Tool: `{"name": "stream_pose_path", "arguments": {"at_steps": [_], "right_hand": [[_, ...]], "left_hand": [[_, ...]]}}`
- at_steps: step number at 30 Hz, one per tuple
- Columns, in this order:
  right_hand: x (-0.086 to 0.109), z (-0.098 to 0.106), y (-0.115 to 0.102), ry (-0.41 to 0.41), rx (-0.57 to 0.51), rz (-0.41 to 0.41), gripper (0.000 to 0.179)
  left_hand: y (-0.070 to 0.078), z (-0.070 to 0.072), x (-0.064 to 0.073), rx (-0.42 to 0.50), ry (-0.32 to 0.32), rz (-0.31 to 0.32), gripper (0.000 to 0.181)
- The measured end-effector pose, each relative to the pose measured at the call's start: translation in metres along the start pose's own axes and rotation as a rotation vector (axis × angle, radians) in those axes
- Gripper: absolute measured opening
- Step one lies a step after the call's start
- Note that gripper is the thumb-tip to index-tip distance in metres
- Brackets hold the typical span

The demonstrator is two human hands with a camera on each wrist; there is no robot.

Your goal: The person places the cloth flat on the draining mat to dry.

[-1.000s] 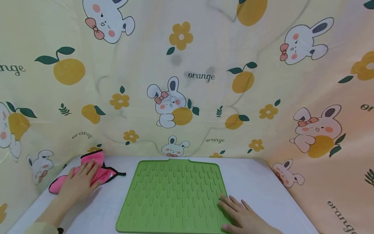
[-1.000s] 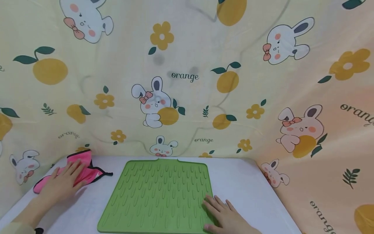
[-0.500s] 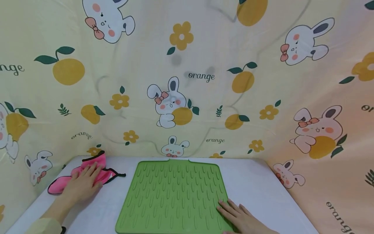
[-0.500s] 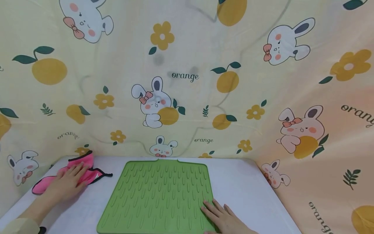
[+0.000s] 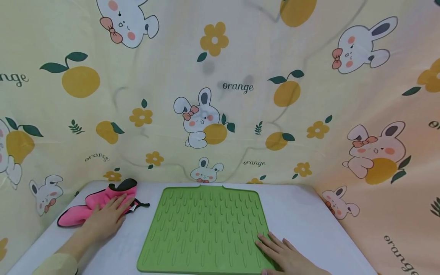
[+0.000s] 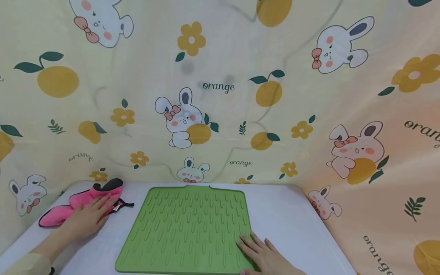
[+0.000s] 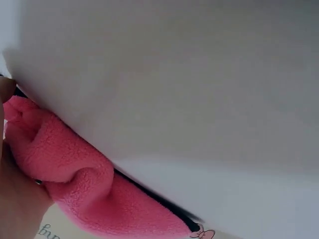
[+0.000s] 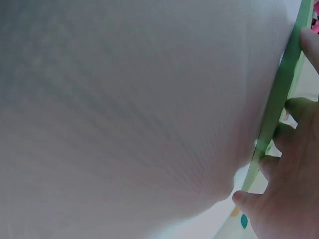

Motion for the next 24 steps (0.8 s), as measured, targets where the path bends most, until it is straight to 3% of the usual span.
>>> {"name": "stream_pose_path", "arguments": {"at_steps": [9, 24], "right_hand": [[0.0007, 0.0007, 0.0021, 0.002, -0.023, -0.014, 0.071], [-0.0015, 0.0015, -0.0005, -0.027, -0.04, -0.027, 0.073]], "left_hand": [[-0.0009, -0.0018, -0.0036, -0.076, 0.04, -0.094, 0.05], [-0.0054, 0.0006, -0.0041, -0.059, 0.061, -0.179, 0.05]]}}
Point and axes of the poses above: each hand's wrist, its own x-axis away from the middle knuckle, its own z-axis out of the back of the hand, y = z × x, the point moved 3 cm from there along -x, towards the middle knuckle, and after that the axes turned 4 degrees about x, right-handed, at the moved point
